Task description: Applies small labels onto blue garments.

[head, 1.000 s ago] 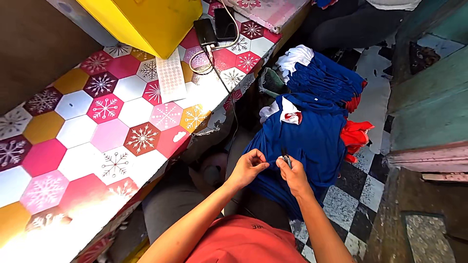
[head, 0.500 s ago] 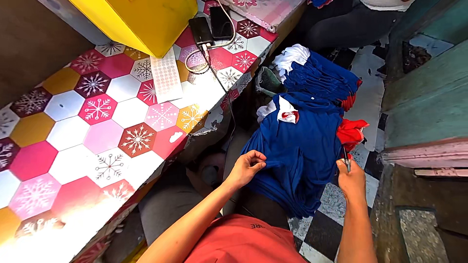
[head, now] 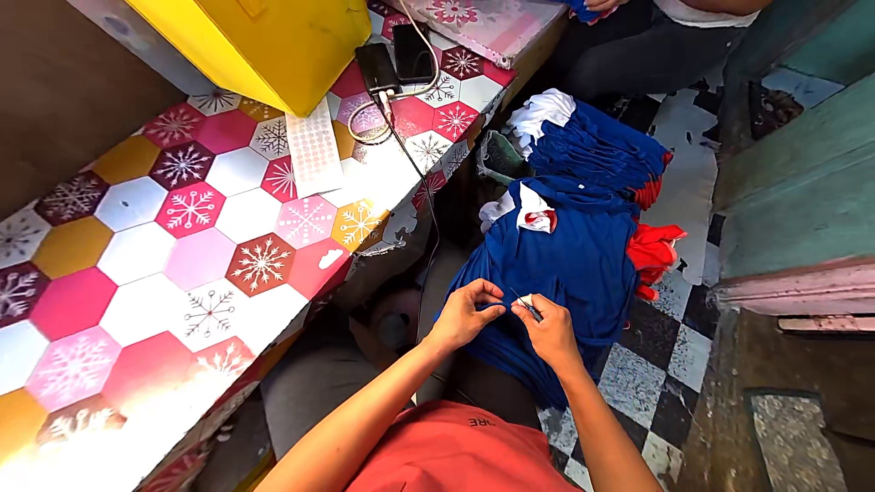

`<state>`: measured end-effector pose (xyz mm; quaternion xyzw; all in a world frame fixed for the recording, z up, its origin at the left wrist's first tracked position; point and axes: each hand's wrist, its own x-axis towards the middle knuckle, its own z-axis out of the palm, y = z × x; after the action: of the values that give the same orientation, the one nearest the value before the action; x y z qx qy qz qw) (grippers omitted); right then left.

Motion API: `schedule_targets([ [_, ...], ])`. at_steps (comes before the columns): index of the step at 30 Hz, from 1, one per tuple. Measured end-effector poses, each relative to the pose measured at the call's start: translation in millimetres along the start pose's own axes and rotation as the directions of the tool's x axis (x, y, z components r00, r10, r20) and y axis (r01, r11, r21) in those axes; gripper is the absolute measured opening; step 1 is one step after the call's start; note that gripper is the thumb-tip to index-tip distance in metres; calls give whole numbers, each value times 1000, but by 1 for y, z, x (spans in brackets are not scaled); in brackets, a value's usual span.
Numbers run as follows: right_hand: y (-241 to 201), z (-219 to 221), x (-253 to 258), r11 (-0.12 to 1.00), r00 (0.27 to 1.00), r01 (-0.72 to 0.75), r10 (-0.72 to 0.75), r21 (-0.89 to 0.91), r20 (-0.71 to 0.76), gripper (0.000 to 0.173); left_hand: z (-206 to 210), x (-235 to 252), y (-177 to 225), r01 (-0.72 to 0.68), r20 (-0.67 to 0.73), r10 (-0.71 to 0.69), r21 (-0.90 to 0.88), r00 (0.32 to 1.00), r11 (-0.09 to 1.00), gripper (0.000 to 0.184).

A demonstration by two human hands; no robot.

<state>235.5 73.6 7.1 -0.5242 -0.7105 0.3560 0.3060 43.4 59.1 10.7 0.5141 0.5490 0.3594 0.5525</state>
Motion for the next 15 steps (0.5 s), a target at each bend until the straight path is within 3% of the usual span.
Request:
schedule_targets([
  [5,-3,0,0,978,992,-120,122,173,-6,15,2,2,-10,-229,33,228,38,973,973,14],
  [8,0,0,4,974,995,-95,99,207,-9,14,2,3,-15,-304,43,302,59,952,951,13],
  [11,-2,-4,5,995,1000,-20,19,98,13,18,0,1,-17,-310,17,310,95,951,946,17],
  [15,-11,-9,8,999,999,-34,33,7,36,19,0,-2,-16,-241,-2,243,121,970,963,18],
])
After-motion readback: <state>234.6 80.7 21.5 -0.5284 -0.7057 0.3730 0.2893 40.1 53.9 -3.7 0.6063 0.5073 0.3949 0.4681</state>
